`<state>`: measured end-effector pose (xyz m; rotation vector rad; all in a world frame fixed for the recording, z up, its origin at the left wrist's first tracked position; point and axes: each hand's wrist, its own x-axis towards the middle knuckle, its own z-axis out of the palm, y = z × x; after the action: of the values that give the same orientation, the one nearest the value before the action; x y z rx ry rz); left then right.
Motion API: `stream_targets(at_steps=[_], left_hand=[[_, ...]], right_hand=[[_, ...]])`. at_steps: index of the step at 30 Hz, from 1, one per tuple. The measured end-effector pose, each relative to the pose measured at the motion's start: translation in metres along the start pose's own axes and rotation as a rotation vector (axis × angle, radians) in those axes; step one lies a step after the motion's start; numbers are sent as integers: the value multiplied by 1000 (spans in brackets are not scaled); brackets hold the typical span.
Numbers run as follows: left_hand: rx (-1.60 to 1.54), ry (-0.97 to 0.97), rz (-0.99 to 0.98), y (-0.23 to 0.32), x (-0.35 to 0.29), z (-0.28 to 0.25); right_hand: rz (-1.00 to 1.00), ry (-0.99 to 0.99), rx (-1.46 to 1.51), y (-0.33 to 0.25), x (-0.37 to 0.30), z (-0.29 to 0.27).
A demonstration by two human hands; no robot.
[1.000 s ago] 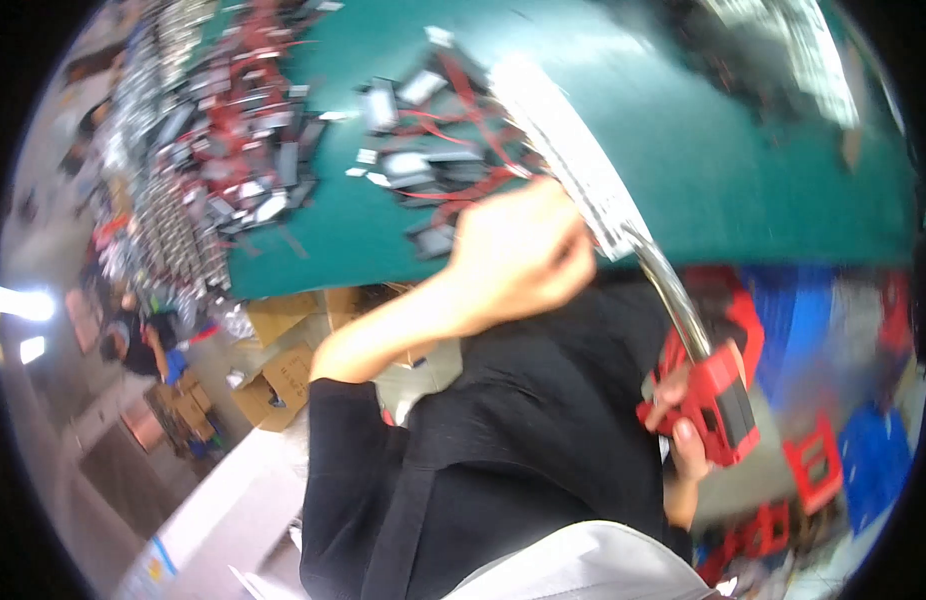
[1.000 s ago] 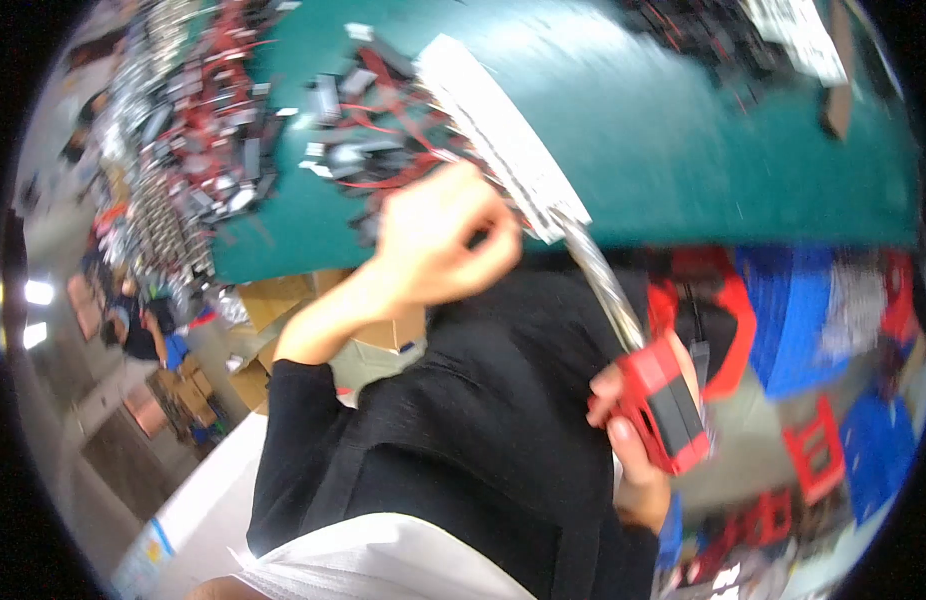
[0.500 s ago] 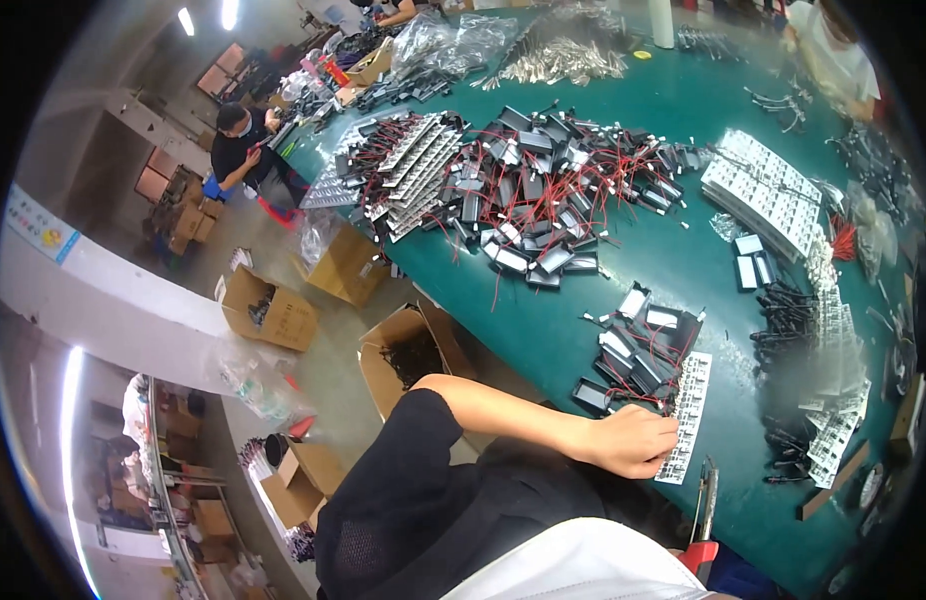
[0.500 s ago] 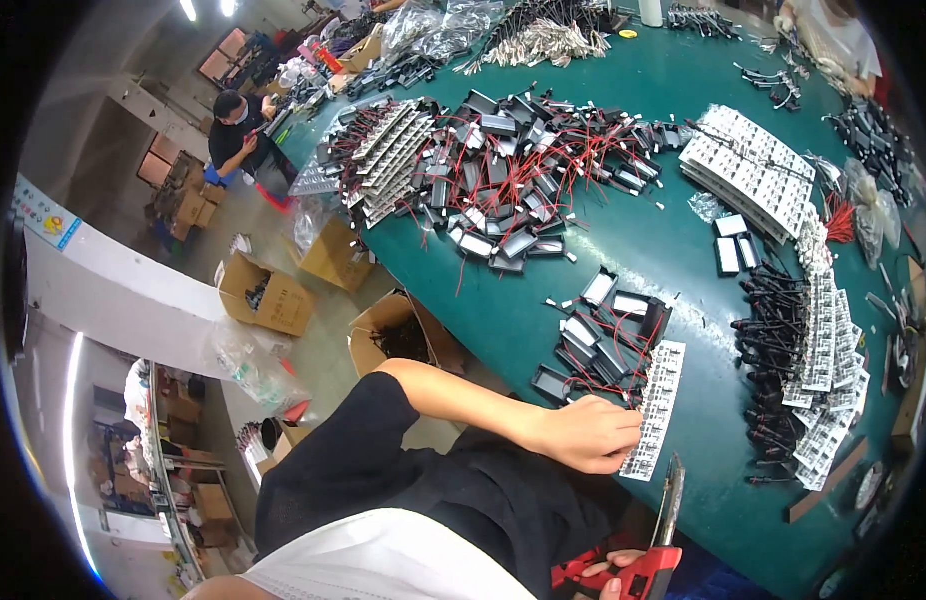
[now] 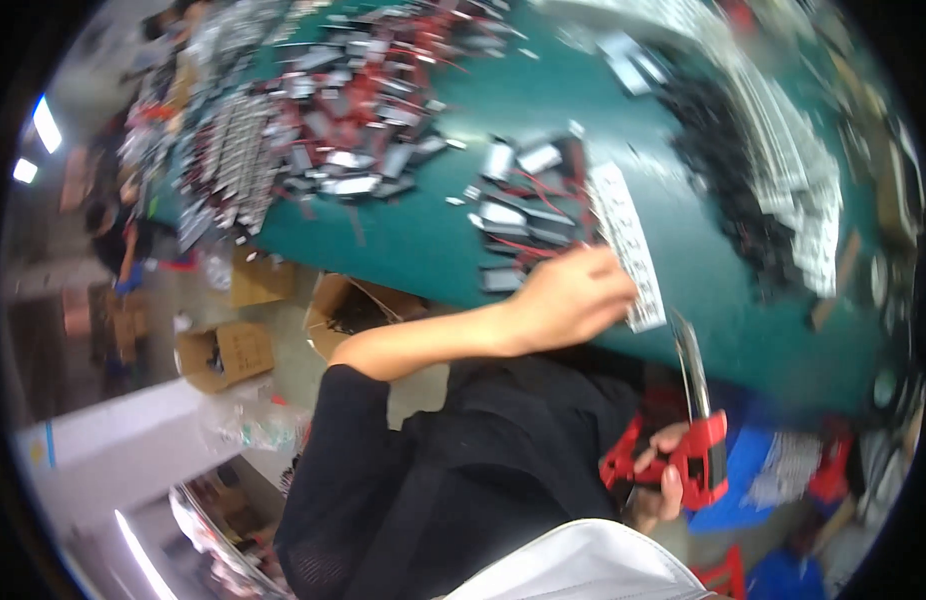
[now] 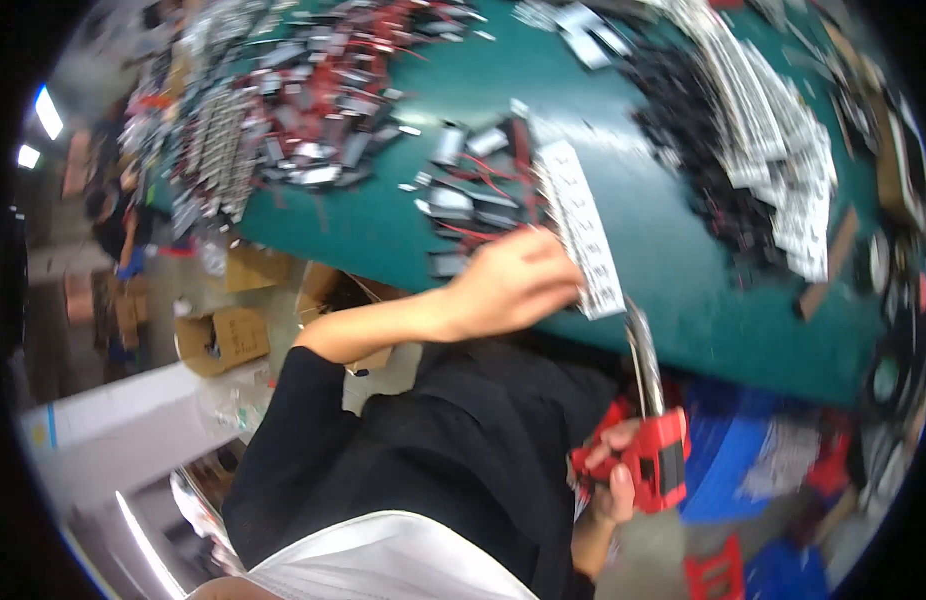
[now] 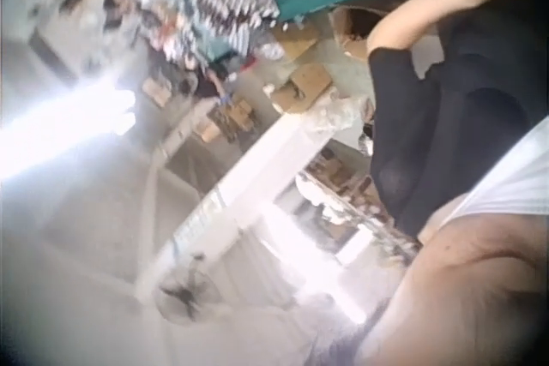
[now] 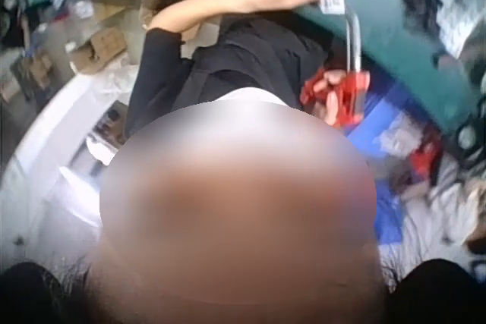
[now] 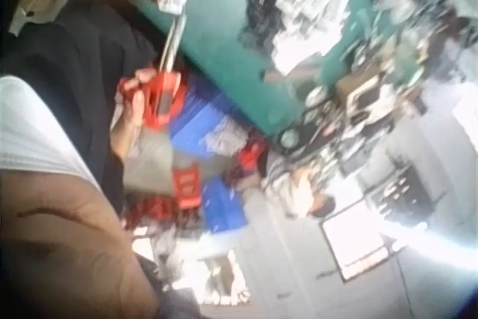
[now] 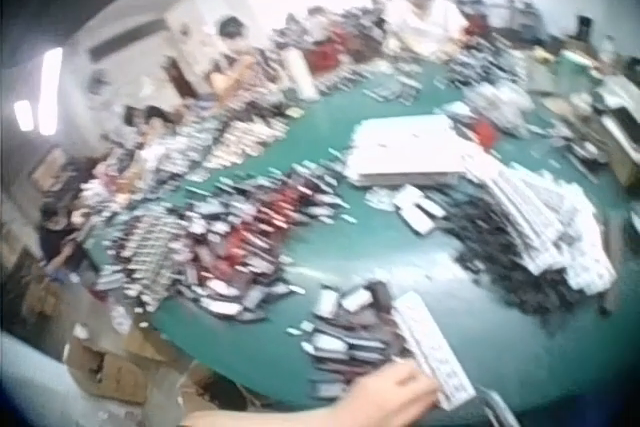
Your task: The person solders wires from small electronic modules onto circuit board strips using a soldering tool, repeatedly positioning the components and soldering connections on the workbench.
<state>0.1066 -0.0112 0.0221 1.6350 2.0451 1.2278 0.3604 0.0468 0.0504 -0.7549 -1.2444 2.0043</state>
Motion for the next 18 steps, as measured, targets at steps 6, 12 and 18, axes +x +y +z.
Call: stream_targets(at_steps=[6,12,18], left_hand=[[-71,-50,-46,-5,4,1],[27,-83,21,-4,2,13],[1,-103,-5,-3,1,15]], right_hand=[[145,68,-28,10,-16,-23],[265,127,35,9,-23,-17],[316,132,-7,3,-21,-14]])
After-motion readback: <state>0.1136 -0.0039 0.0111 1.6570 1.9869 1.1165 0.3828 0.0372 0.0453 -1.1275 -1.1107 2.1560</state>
